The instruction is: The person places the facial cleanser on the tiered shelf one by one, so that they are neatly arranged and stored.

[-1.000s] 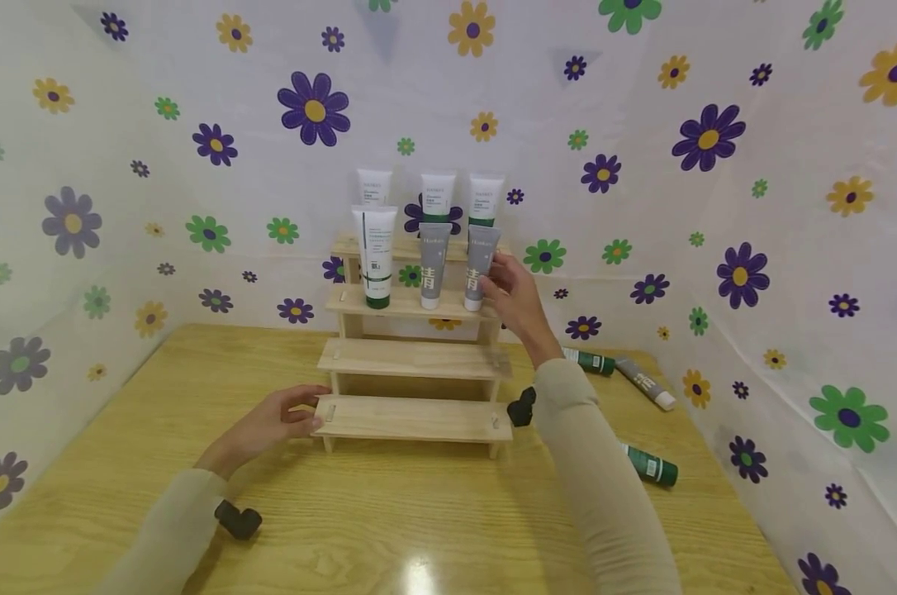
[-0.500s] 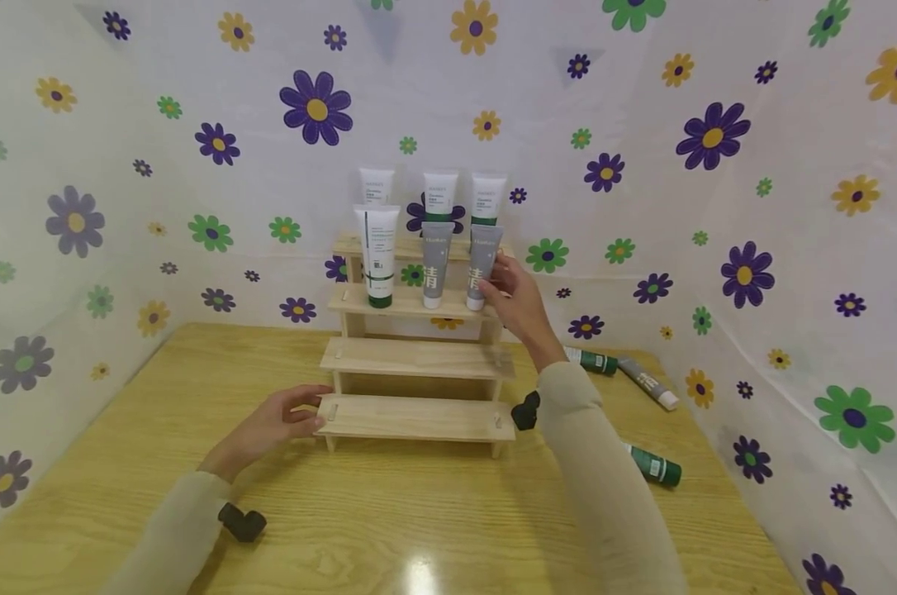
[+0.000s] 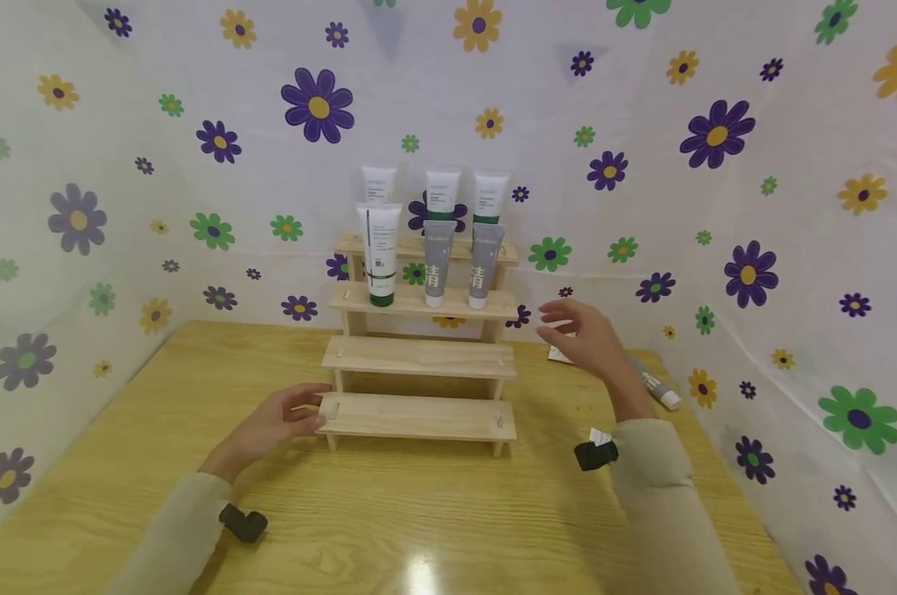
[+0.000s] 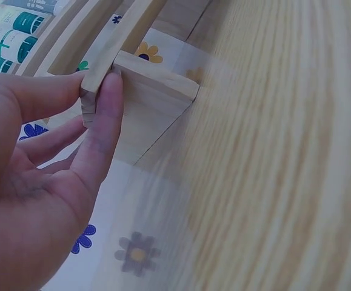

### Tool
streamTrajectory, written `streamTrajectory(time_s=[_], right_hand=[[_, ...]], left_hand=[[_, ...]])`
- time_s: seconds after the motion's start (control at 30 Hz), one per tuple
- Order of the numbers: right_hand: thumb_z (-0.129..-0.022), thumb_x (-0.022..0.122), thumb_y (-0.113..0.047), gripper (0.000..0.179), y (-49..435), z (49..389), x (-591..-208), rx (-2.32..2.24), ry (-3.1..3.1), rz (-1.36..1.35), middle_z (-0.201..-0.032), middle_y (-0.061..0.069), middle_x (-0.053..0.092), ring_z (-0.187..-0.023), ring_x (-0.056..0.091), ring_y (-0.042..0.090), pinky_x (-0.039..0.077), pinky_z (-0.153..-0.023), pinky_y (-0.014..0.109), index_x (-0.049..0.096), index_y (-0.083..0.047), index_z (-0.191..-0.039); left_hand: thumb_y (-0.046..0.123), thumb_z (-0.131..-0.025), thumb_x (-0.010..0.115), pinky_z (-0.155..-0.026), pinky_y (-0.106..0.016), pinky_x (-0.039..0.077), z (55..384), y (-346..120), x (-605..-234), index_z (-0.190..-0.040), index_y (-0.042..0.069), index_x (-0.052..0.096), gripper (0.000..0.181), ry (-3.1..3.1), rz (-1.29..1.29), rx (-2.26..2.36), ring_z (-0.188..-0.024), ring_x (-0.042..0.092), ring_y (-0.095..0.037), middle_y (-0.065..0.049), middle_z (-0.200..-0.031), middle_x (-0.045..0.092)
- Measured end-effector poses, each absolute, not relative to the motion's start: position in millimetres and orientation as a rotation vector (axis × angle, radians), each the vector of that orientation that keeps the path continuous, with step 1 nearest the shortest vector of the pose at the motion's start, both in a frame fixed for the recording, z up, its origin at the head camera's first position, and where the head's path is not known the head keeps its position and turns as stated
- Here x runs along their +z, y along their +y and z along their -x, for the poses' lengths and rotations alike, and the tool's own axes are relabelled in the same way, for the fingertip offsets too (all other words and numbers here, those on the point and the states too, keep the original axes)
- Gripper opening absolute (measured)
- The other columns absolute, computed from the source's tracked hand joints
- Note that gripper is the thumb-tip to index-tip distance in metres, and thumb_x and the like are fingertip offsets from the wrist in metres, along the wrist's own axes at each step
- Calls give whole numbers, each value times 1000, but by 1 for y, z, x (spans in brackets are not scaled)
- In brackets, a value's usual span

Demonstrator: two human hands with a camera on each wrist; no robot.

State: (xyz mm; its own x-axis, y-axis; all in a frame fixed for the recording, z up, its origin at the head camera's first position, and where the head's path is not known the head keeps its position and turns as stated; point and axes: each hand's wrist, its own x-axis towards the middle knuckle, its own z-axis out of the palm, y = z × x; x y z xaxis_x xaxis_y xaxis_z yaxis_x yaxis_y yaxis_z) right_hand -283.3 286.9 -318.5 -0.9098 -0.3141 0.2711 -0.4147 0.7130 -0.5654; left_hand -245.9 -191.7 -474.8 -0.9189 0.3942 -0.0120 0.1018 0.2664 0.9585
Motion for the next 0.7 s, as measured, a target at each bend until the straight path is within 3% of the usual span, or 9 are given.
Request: streamTrajectory(time_s=[0.37,0.7], right_hand=[[-101,68,-18,39,341,242,-341,768,-2983,-433,-122,34,67,-102,70,48,59,-85,57,62,9,-128],[-95,73,-12,40,386,221,-375,716,-3072,-262,-120,36,66,-98,71,46,60,-81,54,62,12,-125]], left_hand=[[17,-103,64,-98,-33,59,246,-191,-473,-157,4,38,61,2334,-435,1679,-131,59,-37,-25,-150,47],[17,-103,64,-95,-31,59,244,-192,-473,-157,-1,35,64,2292,-468,1702,-131,58,-40,-28,-150,46]])
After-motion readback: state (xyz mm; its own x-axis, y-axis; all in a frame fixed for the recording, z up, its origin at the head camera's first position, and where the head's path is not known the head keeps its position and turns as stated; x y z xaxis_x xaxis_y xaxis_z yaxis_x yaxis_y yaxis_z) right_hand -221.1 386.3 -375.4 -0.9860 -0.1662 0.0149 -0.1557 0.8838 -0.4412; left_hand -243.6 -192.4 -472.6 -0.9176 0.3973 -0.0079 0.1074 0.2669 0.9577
